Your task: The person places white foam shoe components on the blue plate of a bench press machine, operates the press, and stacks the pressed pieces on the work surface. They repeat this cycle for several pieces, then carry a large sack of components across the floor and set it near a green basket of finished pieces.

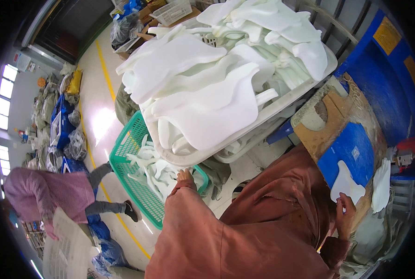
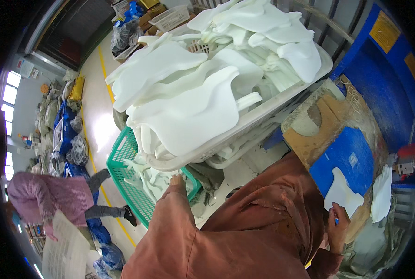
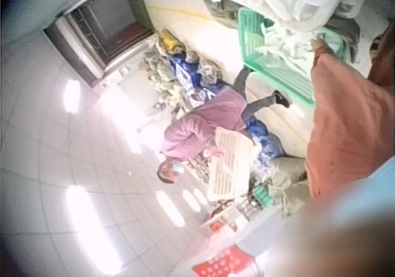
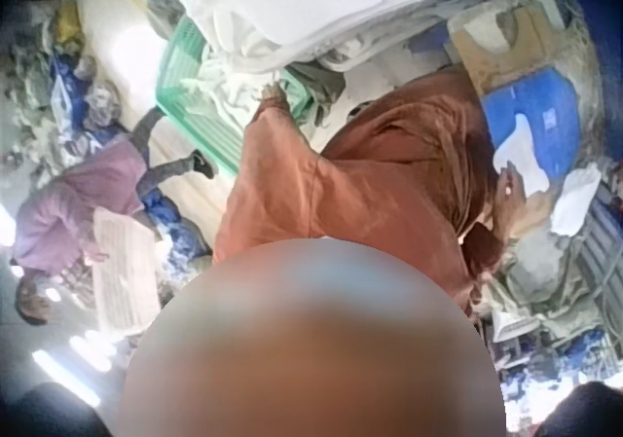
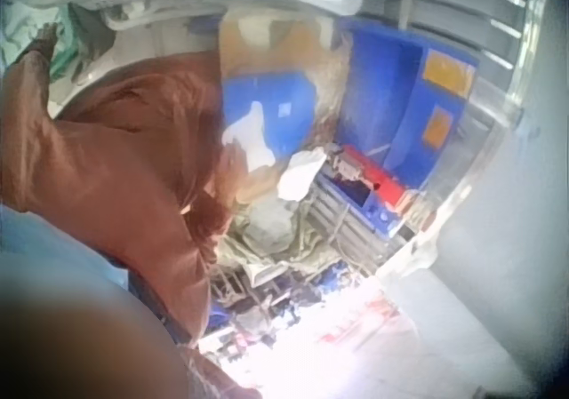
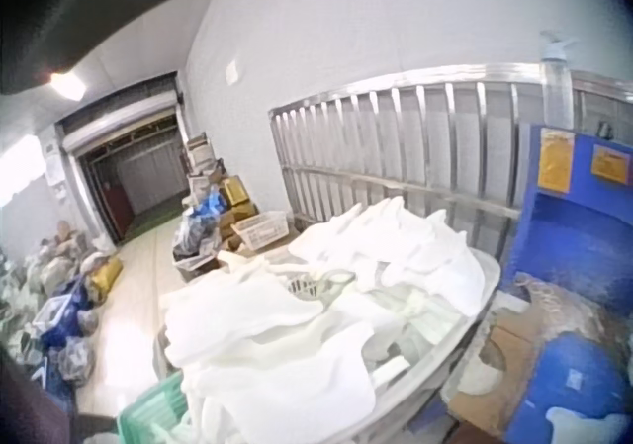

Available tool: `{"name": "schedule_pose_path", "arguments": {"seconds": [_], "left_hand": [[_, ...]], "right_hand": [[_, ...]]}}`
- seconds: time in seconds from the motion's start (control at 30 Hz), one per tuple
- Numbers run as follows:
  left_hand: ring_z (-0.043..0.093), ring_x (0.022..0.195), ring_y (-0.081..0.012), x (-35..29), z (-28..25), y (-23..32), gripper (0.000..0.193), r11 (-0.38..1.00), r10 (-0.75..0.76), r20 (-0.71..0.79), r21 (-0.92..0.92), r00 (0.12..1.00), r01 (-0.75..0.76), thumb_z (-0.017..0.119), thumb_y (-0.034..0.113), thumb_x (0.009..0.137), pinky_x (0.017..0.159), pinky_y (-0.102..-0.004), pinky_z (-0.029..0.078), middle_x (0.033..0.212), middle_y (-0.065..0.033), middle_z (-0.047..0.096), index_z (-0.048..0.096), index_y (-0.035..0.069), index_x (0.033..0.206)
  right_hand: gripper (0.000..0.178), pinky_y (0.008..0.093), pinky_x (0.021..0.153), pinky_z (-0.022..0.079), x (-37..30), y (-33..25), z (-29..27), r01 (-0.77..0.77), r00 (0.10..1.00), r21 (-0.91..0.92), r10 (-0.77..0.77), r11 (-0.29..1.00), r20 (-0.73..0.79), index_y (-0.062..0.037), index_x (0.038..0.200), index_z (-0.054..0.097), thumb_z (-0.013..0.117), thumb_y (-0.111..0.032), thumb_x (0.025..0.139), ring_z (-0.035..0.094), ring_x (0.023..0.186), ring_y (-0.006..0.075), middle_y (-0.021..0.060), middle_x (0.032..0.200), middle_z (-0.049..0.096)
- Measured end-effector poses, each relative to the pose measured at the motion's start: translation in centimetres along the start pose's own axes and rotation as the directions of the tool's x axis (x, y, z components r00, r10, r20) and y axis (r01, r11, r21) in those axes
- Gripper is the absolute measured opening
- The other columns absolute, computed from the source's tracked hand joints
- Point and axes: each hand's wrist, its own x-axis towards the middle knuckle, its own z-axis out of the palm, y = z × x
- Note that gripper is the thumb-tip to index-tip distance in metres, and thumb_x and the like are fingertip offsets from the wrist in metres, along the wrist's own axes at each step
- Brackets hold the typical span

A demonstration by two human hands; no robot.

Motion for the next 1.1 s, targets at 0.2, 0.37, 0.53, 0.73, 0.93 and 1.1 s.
{"name": "schedule_pose_path", "arguments": {"seconds": [0.2, 0.37, 0.53, 0.73, 0.93, 1.1], "left_hand": [[0.059, 0.122, -0.0491, 1.8, 1.0, -2.5, 0.034, 0.914, 0.391, -0.042, -0.1, 0.919, -0.393, 0.07, 0.018, 0.094, 0.106, -0.055, 0.051, 0.131, -0.0253, 0.062, 0.065, 0.009, 0.126], [0.061, 0.126, -0.0444, 1.7, -0.4, -0.8, 0.056, 0.979, 0.12, 0.168, 0.142, 0.978, -0.145, 0.081, 0.038, 0.085, 0.104, -0.0562, 0.052, 0.132, -0.0234, 0.066, 0.063, 0.017, 0.133], [0.067, 0.12, -0.0428, 1.1, -2.0, 0.0, 0.054, 0.977, 0.154, 0.15, 0.122, 0.977, -0.172, 0.081, 0.036, 0.084, 0.101, -0.0546, 0.055, 0.125, -0.0219, 0.072, 0.065, 0.014, 0.13], [0.069, 0.115, -0.041, 3.0, -2.6, -1.5, 0.047, 0.976, 0.135, 0.255, 0.135, 0.958, -0.174, 0.086, 0.034, 0.082, 0.098, -0.0524, 0.056, 0.119, -0.0202, 0.074, 0.072, 0.012, 0.121], [0.069, 0.1, -0.0442, 2.7, -5.8, -4.7, 0.029, 0.988, 0.144, -0.226, -0.013, 0.963, -0.151, 0.084, 0.022, 0.078, 0.088, -0.0537, 0.056, 0.106, -0.0206, 0.075, 0.078, 0.012, 0.105], [0.07, 0.093, -0.0449, -0.8, -15.6, -8.5, 0.023, 0.871, 0.33, -0.516, -0.156, 0.79, -0.466, 0.073, 0.01, 0.082, 0.079, -0.053, 0.054, 0.103, -0.0237, 0.075, 0.074, 0.004, 0.104]], "right_hand": [[0.023, 0.0388, 0.075, 0.056, -0.5, -1.3, -0.1, -0.021, 0.999, -0.025, 0.02, 0.999, -0.036, -0.0022, 0.119, 0.071, 0.068, -0.005, 0.097, 0.071, 0.085, 0.033, 0.0177, 0.097, 0.07], [0.019, 0.0423, 0.069, 0.056, -0.6, -2.6, -0.4, -0.026, 0.997, -0.086, 0.019, 0.996, -0.079, -0.0078, 0.115, 0.073, 0.071, -0.013, 0.096, 0.072, 0.082, 0.0335, 0.0122, 0.096, 0.073], [0.018, 0.0395, 0.068, 0.056, -1.0, -3.1, -0.9, -0.041, 0.996, -0.117, 0.031, 0.992, -0.084, -0.007, 0.114, 0.073, 0.071, -0.012, 0.097, 0.071, 0.077, 0.0317, 0.0113, 0.094, 0.073], [0.018, 0.0436, 0.071, 0.059, -0.9, -2.5, -1.0, -0.034, 0.995, -0.112, 0.023, 0.993, -0.098, -0.0119, 0.114, 0.073, 0.071, -0.017, 0.097, 0.073, 0.084, 0.0349, 0.0084, 0.099, 0.075], [0.016, 0.0442, 0.072, 0.059, 0.3, -1.6, -2.0, 0.073, 0.992, -0.033, -0.076, 0.997, -0.102, -0.0086, 0.113, 0.071, 0.069, -0.013, 0.098, 0.073, 0.085, 0.0367, 0.0123, 0.1, 0.075], [0.018, 0.0423, 0.069, 0.058, 2.2, -0.7, -2.3, 0.2, 0.976, 0.093, -0.19, 0.975, -0.106, -0.0075, 0.114, 0.071, 0.07, -0.011, 0.097, 0.072, 0.082, 0.0345, 0.0128, 0.098, 0.074]]}}
